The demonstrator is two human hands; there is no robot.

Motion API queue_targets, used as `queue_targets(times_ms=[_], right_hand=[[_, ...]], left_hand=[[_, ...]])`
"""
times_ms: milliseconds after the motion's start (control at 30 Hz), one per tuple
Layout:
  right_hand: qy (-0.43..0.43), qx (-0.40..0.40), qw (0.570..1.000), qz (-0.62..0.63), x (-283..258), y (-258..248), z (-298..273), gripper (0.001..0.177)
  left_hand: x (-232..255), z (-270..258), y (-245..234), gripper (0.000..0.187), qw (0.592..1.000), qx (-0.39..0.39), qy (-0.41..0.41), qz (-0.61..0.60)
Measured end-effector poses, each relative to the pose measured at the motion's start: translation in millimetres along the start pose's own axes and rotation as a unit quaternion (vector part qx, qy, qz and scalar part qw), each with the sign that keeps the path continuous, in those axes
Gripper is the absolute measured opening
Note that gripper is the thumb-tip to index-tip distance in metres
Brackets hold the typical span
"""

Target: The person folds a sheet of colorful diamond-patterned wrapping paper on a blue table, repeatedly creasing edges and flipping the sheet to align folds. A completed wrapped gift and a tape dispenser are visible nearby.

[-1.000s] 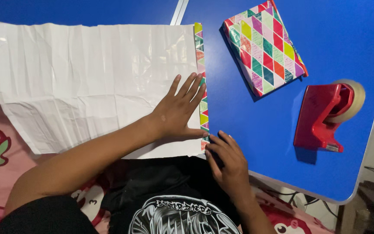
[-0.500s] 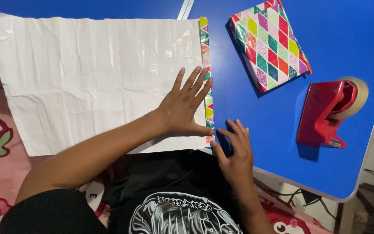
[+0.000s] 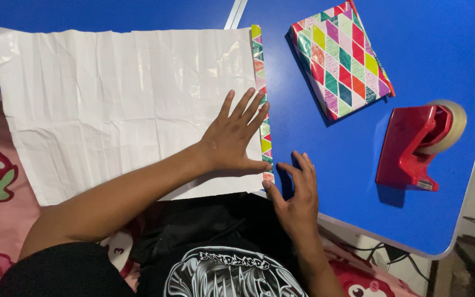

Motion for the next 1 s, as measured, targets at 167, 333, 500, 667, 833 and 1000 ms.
queue_targets(times_ms=[167,333,500,667,833,1000], right_hand=[[0.005,-0.003,1.000,0.001,3,0,1,0.042],[0.010,-0.004,1.000,0.006,5,-1,1,0.042],[0.009,-0.021,1.000,0.013,6,-3,2,0.042],[0.013,-0.033,0.999,-0.030,10,-6,8,0.050],[0.005,-0.039,0.999,-0.038,12,-5,10,0.057],[0.011,-0.025,0.999,-0.045,15,0,21,0.065]], left_hand=[[1,1,-2,0.128,1.000,0.007,-0.004,-0.004],[1,1,0,0.128,1.000,-0.008,-0.007,-0.002],[2,0,-3,0.128,1.000,0.009,-0.004,0.001],[2,0,-5,0.138,1.000,-0.006,0.001,-0.008],[4,1,-8,0.145,1.000,-0.027,0.004,0.001],[3,2,-11,0.144,1.000,-0.028,0.000,-0.010]])
Point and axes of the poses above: each hand's wrist, its own z-axis towards the middle knuckle, its own y-axis out of the palm, x = y × z, the point moved 5 cm from there along z, towards the middle knuckle, and after that the axes turned 7 degrees about z, right-handed, at the moved point
